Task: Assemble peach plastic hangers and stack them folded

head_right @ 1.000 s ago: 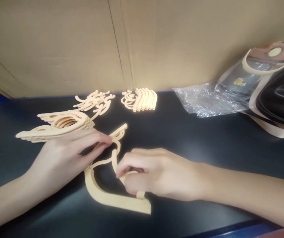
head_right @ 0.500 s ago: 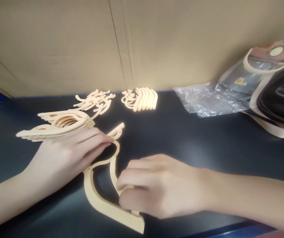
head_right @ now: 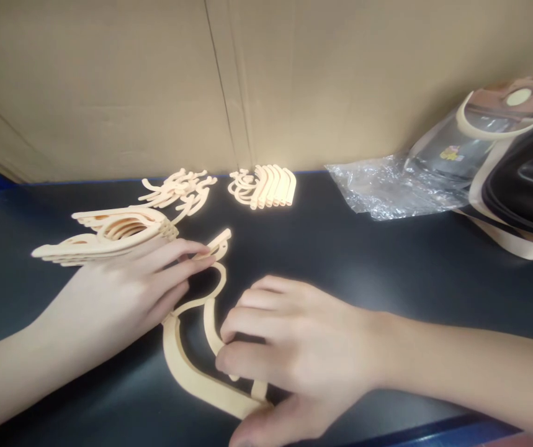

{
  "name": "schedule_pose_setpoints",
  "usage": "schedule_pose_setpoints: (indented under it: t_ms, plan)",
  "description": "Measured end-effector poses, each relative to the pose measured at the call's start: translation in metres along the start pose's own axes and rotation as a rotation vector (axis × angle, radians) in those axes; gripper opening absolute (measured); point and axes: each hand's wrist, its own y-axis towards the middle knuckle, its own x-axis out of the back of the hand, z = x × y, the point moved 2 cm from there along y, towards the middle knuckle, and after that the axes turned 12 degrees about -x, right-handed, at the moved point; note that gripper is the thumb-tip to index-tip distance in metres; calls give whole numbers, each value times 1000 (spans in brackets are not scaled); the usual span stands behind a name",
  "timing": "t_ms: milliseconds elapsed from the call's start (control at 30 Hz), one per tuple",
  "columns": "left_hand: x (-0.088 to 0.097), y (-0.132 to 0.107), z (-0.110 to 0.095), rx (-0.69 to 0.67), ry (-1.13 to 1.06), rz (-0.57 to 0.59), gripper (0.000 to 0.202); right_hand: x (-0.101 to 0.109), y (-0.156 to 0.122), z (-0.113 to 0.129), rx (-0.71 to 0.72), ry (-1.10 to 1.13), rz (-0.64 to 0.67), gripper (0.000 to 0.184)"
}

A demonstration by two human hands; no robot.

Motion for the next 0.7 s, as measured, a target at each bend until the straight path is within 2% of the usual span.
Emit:
schedule_pose_setpoints:
  t_ms: [167, 467, 700]
  plan:
    - [-4, -2, 2, 19, -40, 16, 43, 3, -1, 1, 24, 69, 48, 28]
    - [-5, 1, 3, 19, -75, 38, 37, 3, -1, 1, -6, 3, 78, 27]
    - [-10, -2, 6, -1, -122, 36, 32, 2, -3, -1, -7, -47, 41, 27]
